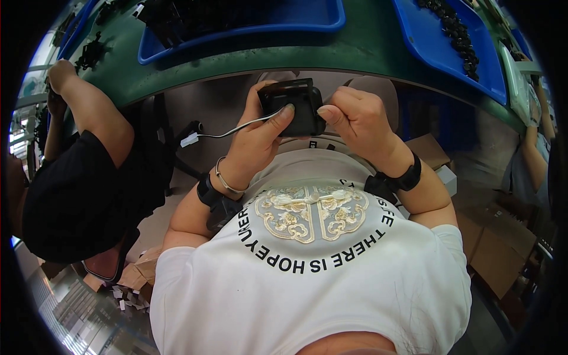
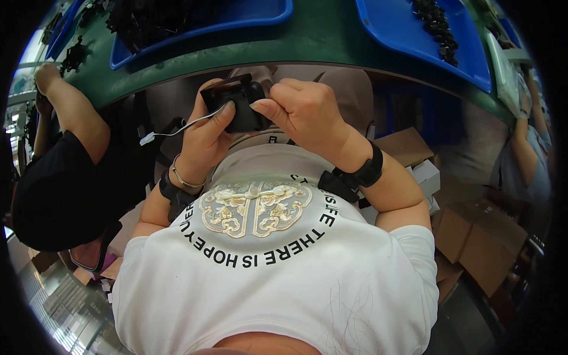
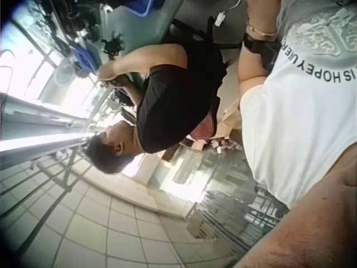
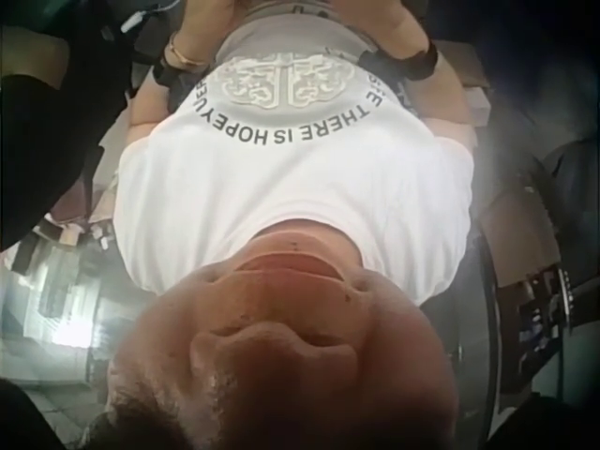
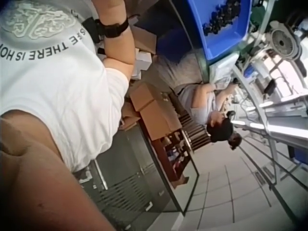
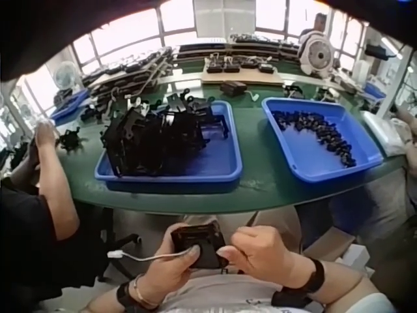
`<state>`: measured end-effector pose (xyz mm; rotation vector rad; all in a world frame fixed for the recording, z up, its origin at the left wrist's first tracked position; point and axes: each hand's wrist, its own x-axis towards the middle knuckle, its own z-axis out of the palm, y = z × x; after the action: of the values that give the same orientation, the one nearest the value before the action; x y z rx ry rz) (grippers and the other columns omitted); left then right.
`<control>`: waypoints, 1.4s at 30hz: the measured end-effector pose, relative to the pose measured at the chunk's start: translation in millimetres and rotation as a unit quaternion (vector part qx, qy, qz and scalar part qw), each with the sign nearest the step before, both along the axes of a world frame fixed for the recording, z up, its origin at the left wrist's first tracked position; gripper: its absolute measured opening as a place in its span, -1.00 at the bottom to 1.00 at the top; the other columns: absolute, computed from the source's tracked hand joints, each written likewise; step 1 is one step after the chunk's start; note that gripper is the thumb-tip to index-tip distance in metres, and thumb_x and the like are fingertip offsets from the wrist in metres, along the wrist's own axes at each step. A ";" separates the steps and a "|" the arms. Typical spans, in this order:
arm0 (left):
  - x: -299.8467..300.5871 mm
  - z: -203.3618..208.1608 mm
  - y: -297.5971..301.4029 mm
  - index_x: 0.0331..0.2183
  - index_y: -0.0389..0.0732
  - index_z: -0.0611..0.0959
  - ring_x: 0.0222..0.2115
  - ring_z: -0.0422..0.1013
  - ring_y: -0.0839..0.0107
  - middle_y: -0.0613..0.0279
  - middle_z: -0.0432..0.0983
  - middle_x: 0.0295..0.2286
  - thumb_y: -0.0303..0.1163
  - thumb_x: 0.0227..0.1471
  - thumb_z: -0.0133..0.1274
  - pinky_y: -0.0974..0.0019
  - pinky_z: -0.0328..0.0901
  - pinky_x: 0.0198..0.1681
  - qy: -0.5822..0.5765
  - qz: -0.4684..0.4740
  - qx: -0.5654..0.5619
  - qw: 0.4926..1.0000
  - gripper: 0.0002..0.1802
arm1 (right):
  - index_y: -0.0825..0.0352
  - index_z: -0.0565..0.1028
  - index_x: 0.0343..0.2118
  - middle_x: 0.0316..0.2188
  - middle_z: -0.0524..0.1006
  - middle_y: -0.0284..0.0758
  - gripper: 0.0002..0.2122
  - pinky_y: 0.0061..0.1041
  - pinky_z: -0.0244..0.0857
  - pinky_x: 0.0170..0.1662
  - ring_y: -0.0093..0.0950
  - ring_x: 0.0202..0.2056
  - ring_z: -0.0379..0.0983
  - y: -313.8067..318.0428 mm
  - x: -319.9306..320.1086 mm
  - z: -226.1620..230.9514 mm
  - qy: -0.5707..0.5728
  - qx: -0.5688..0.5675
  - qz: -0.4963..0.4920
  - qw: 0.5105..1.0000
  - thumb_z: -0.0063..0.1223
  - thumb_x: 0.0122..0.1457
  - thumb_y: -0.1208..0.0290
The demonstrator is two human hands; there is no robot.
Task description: Assembling black plastic electronic housings by inserting wires and connecting internal components.
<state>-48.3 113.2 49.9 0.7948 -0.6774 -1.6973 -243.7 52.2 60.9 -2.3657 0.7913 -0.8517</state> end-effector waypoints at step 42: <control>-5.8 -2.4 -9.4 -0.06 -0.15 0.23 -0.17 0.29 0.55 0.27 0.33 -0.19 -0.61 0.04 -0.03 0.50 0.23 -0.11 -0.030 0.063 -0.073 0.995 -0.56 | 0.37 0.32 -0.29 -0.55 0.38 -0.35 -0.72 -0.61 0.20 -0.45 -0.58 -0.55 0.27 -0.4 3.5 5.0 0.033 0.178 -0.033 0.983 -0.13 0.22 0.20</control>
<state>-54.1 103.7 47.5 0.7712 -0.7682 -1.4959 -240.3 51.7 65.9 -2.0687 0.9660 -0.6019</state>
